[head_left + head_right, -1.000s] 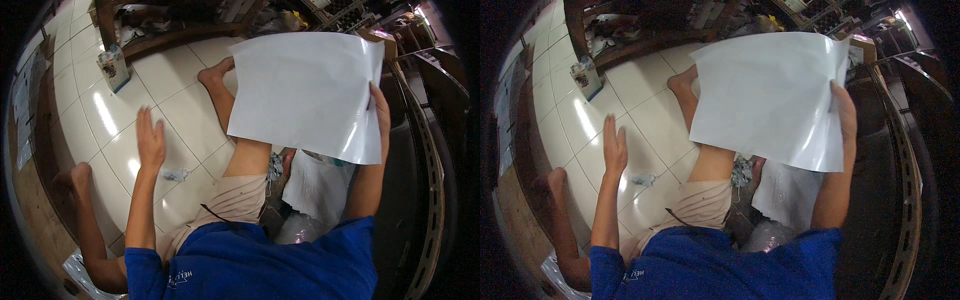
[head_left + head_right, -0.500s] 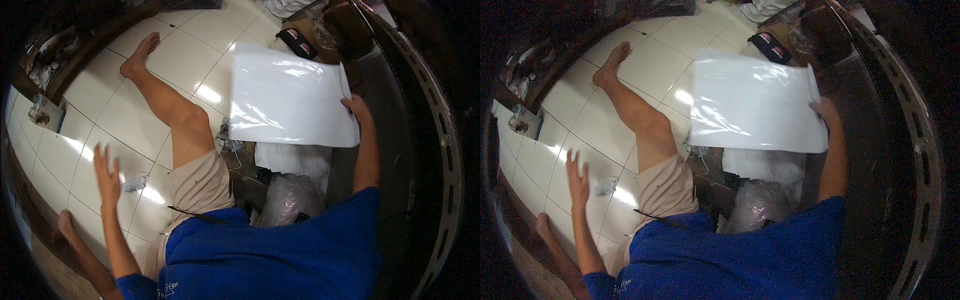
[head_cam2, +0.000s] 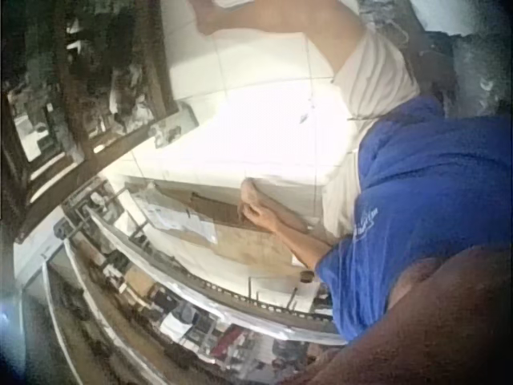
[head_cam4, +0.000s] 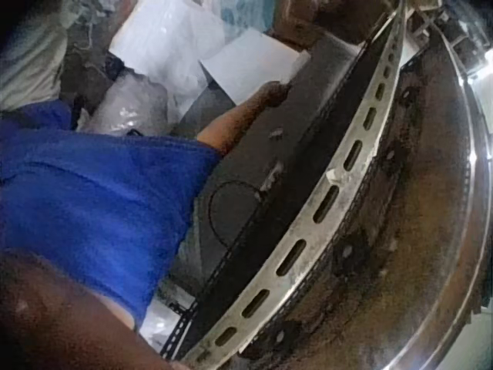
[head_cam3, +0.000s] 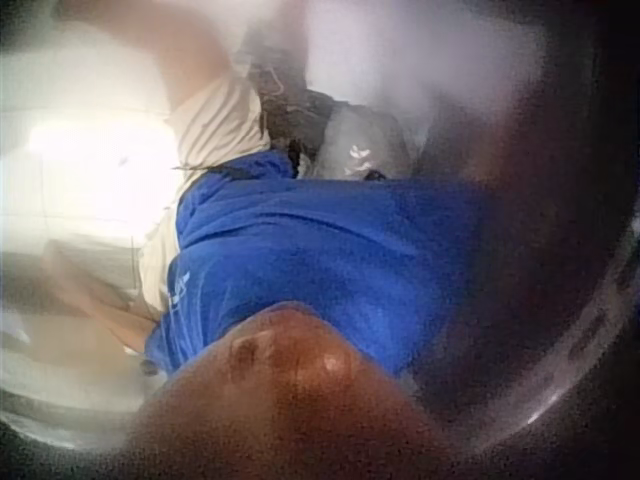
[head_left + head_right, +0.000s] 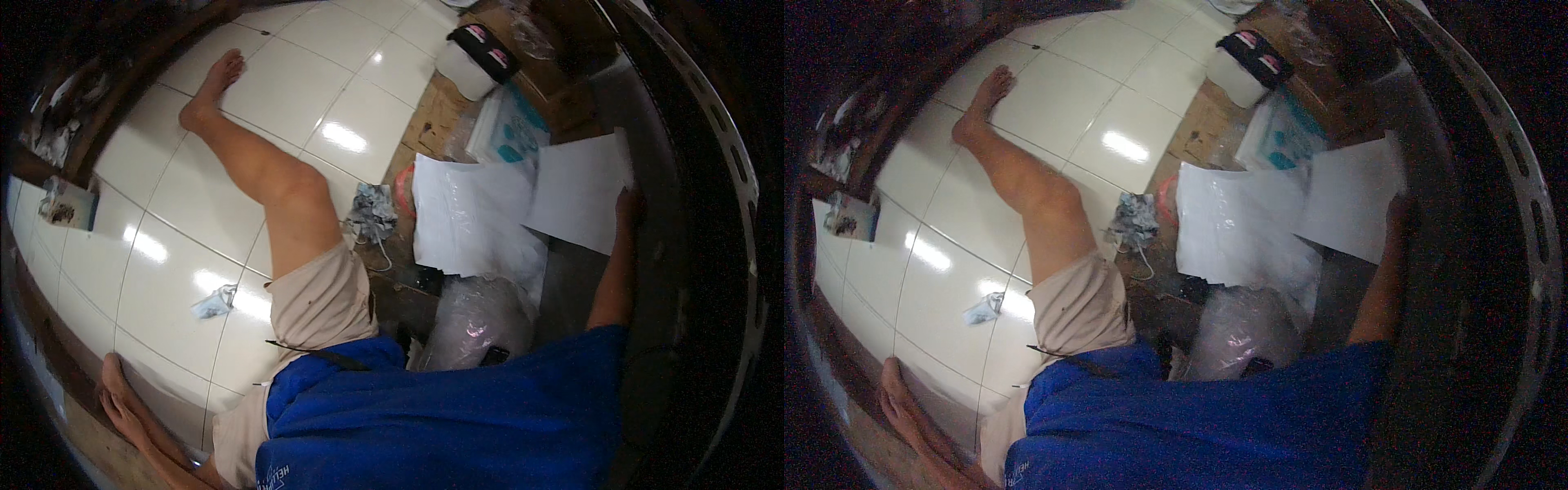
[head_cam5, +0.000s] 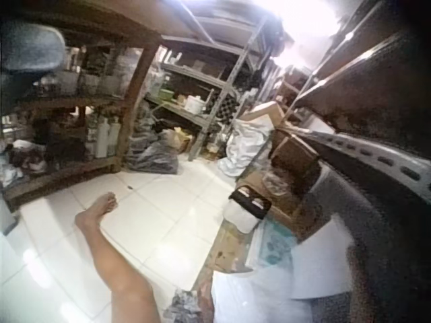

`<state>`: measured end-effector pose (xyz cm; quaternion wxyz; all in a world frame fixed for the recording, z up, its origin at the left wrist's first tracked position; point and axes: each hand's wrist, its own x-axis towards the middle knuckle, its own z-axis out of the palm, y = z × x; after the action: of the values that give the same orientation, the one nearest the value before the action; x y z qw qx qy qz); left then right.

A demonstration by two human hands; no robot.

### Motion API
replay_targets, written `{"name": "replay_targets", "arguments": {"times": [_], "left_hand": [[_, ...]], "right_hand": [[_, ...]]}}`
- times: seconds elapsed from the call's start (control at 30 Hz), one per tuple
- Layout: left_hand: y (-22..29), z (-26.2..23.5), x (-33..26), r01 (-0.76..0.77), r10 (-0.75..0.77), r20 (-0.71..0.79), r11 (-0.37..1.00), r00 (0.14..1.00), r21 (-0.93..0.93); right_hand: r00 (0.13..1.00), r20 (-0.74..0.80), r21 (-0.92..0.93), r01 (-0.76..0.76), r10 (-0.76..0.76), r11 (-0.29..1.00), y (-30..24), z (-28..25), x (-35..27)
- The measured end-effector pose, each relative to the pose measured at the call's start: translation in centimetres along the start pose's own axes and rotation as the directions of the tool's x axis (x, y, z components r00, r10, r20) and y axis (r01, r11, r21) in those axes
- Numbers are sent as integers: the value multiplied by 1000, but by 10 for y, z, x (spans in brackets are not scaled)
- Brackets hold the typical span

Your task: The person sits on the floor and cleans a large white plastic sheet by applying liquid from a bottle onto a cloth and wiping the surface. The person flips the sheet over to clean the other side and repeats the process.

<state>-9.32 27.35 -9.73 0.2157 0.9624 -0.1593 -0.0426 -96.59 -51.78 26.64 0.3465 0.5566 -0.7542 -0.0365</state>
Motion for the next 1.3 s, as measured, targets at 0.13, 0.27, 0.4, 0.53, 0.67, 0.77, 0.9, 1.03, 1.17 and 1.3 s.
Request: {"name": "replay_targets", "arguments": {"times": [0.13,0.27,0.4,0.53,0.67,0.77,0.9,1.03,1.17,1.3], "left_hand": [[1,-82,-49,44,-51,-70,994,996,-97],[91,-126,-1,-60,45,72,974,996,216],[100,-192,65,12,-61,156,953,986,302],[9,-214,77,118,-108,-91,986,990,119],[-36,-178,89,299,-285,-162,952,945,63],[-62,-154,113,396,-385,-190,918,903,21],[-103,-121,164,469,-462,-232,883,856,-27],[-146,-91,216,527,-515,-280,849,810,-37],[-188,-68,266,606,-572,-362,795,736,-24],[-214,-49,311,703,-630,-462,711,625,-18]], "right_hand": [[965,-88,174,259,-247,950,-91,28,29],[810,-155,635,520,-565,571,-298,30,-47],[451,-356,848,524,-818,-80,-524,-100,-189],[216,-396,909,233,-893,-347,-677,-226,-312],[232,-153,974,-131,-961,-186,-782,-295,-363],[299,124,899,-437,-946,-21,-827,-303,-371],[407,339,708,-704,-848,-54,-855,-283,-379],[500,442,582,-792,-745,-186,-864,-257,-385],[559,477,538,-796,-678,-278,-869,-242,-395],[605,474,523,-778,-640,-348,-872,-237,-396]]}}
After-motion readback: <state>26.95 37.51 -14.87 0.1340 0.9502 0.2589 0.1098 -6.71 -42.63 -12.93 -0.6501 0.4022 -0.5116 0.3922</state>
